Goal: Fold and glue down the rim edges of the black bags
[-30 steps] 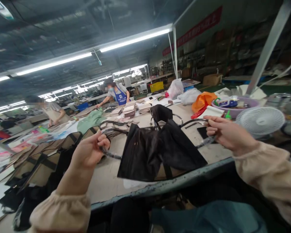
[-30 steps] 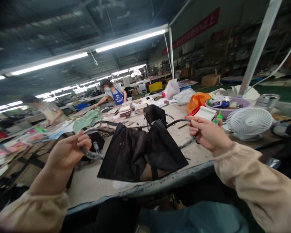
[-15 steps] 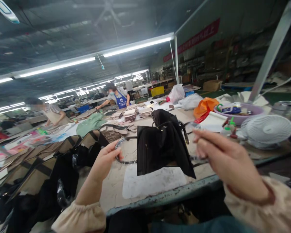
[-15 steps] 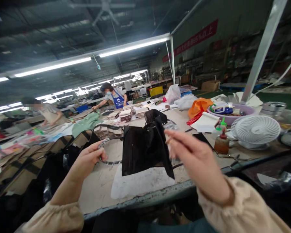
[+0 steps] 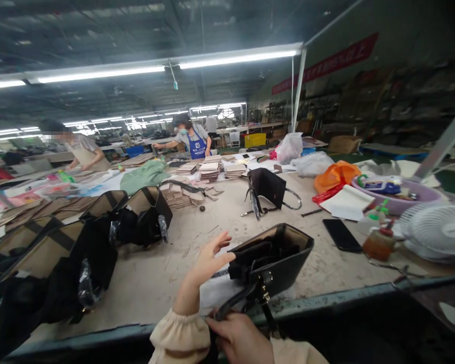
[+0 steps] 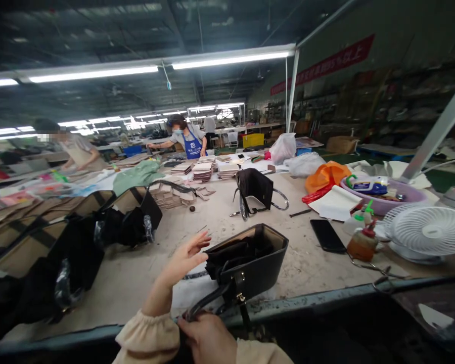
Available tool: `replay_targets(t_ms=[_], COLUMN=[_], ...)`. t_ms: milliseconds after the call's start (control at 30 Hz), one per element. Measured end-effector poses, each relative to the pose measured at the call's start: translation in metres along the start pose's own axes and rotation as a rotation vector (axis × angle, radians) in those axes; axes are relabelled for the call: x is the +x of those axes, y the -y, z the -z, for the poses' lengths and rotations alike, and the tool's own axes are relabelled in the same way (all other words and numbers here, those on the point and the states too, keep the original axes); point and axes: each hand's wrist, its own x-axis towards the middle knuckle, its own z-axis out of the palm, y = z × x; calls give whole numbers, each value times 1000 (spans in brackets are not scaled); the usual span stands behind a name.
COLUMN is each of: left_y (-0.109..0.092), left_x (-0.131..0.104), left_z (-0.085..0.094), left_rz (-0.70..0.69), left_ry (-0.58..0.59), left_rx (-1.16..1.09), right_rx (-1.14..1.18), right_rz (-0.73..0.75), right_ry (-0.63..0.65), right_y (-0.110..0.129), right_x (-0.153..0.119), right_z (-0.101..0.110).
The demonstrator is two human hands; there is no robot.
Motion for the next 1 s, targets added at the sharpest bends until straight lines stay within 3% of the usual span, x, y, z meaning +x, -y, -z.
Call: replay_targets(t_ms=[133,267,400,467,533,633,733,867,1000], left_y=[1,5,0,-2,-2,-1,2,4,4], left_x=[12,20,20,19,17,16,16,17,18], left_z=[-15,-24,-25,-25,-25,-26,-28,-29,-27], left_rz=[-69,-33,-43,-62,-61,-56,-57,-64,-74], left_ry=[-99,-160,-133,-118,-128,-131,-145,-157,-156], left_rx=[233,236,278,309,323,338,353,363,370], right_rx=[-194,-157,-390,-522,-618,-710,-757,-821,-805], right_rz=[-151,56,-61,-117,-192,-341,-434,-420,-299], right_ry=[102,258,-242,-348,-345,-268,-166,-134,-223], right_y=[-4,17,37,35,28,21,22,16,12], right_x=[-3,-25,-26,-17,-6,9,18,25,17], right_z=[17,76,153,180,196,202,193,182,199])
